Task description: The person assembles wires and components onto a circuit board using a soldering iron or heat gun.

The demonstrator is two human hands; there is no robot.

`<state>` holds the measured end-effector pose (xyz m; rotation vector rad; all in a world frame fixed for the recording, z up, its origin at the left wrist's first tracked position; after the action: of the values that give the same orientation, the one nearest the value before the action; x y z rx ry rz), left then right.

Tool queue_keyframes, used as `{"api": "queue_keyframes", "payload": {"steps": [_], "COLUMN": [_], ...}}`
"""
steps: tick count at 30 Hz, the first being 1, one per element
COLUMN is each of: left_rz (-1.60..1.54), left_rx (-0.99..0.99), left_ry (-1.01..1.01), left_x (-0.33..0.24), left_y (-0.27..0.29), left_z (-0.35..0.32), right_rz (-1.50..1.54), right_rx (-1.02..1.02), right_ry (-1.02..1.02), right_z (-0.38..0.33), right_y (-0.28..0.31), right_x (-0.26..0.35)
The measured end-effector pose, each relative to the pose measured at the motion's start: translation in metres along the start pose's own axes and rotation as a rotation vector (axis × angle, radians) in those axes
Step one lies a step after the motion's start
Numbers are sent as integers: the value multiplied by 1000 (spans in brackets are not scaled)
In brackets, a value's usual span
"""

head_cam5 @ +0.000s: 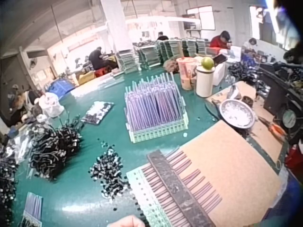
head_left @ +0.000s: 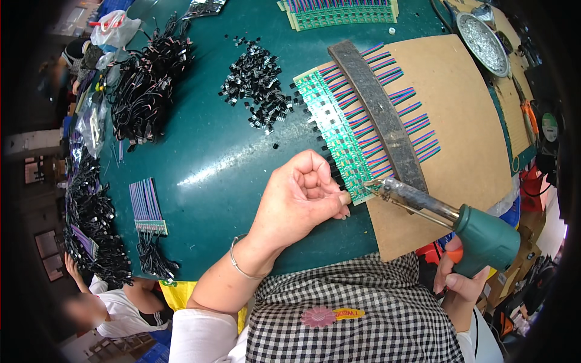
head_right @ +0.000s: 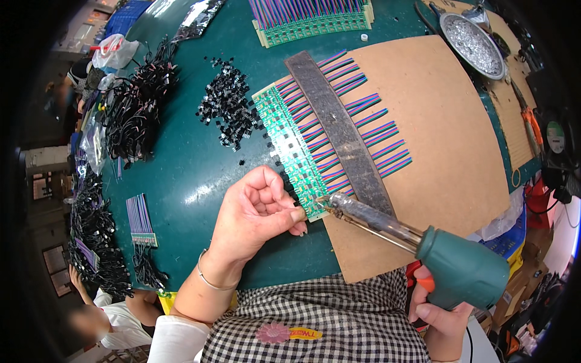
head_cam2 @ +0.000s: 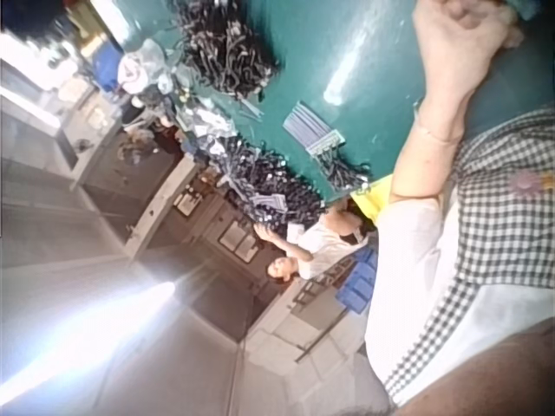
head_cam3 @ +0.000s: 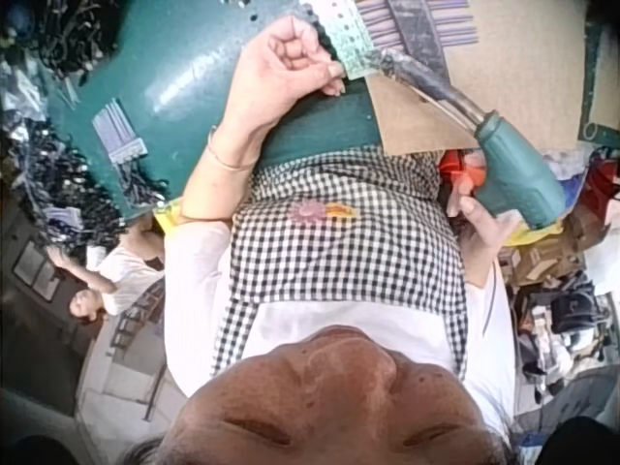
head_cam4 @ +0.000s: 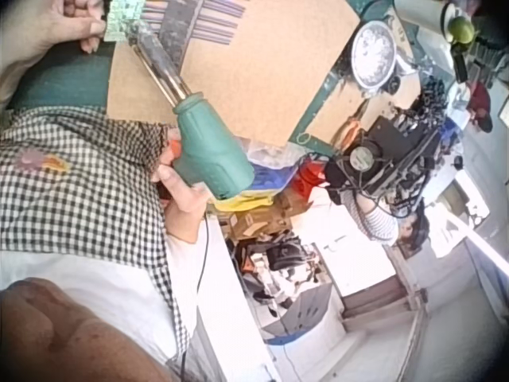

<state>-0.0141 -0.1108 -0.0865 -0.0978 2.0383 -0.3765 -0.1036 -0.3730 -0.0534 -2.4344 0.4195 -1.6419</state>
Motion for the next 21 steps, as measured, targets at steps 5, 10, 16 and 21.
{"api": "queue_keyframes", "payload": {"steps": [5, 10, 16, 21], "left_rz": [1, 5, -9, -6], "left_rx": [-2, 6, -6, -1], "left_ry": [6, -8, 3, -1], "left_x": [0, -1, 0, 0], "left_y": [0, 0, 0, -1], "left_z": [0, 0, 0, -1], "right_rz": [85, 27, 4, -11], "right_rx": [33, 20, 51, -6], "right_ry": [1, 6, -78, -85], "right_z": [3, 3, 1, -1], "right_y": [-5, -2, -8, -7], "right_x": [5, 0, -4, -5]}}
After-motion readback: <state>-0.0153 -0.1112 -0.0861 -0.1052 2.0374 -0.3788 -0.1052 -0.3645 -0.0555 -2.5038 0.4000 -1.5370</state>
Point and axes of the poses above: each hand's wrist, its own z-axis towards the middle knuckle, its own y-axis out of the back of the hand, x = y × z, the point moved 7 cm from there along z, towards the middle knuckle, and after that the axes turned 1 degree about -y, right-handed, at the moved point
